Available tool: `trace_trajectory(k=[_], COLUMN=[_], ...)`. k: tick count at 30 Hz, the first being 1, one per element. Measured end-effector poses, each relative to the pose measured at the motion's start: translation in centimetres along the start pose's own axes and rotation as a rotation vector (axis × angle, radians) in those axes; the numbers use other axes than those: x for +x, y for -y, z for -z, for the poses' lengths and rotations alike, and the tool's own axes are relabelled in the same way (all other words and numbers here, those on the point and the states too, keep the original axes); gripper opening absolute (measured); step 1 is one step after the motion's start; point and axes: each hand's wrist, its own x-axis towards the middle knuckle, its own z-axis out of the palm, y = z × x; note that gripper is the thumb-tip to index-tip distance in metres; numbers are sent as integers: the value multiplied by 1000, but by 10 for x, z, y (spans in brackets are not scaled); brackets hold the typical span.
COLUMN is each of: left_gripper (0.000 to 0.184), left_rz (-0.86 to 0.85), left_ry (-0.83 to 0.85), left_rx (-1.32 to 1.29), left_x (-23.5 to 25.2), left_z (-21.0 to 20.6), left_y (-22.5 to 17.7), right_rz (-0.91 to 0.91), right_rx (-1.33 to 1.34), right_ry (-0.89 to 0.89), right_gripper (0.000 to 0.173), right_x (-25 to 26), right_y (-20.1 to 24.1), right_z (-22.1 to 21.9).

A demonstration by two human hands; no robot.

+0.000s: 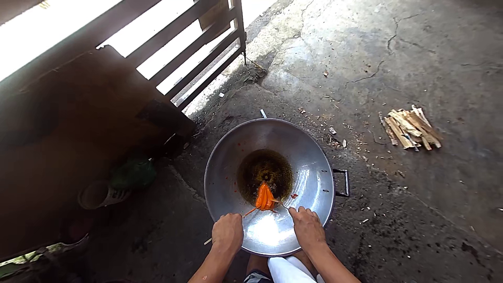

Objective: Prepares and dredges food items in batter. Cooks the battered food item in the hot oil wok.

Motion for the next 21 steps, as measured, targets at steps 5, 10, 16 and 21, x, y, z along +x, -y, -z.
trace_trajectory(k=[5, 10, 16, 21], left_gripper=[30, 30, 31, 32], left_rz=[9, 4, 6, -2], left_ry=[8, 12, 9, 8], left_rx=[0, -16, -20, -34], left_x=[-1, 2, 2, 1], left_z=[1, -3, -6, -6], left_y=[3, 3, 4, 5], right_rz=[8, 2, 19, 35], right_rx=[5, 34, 58, 73], right_ry=[32, 48, 80, -19], right_gripper=[37, 38, 39, 37], right_x=[2, 3, 5, -4], right_y=[-1, -4, -2, -3], right_z=[3, -2, -2, 1])
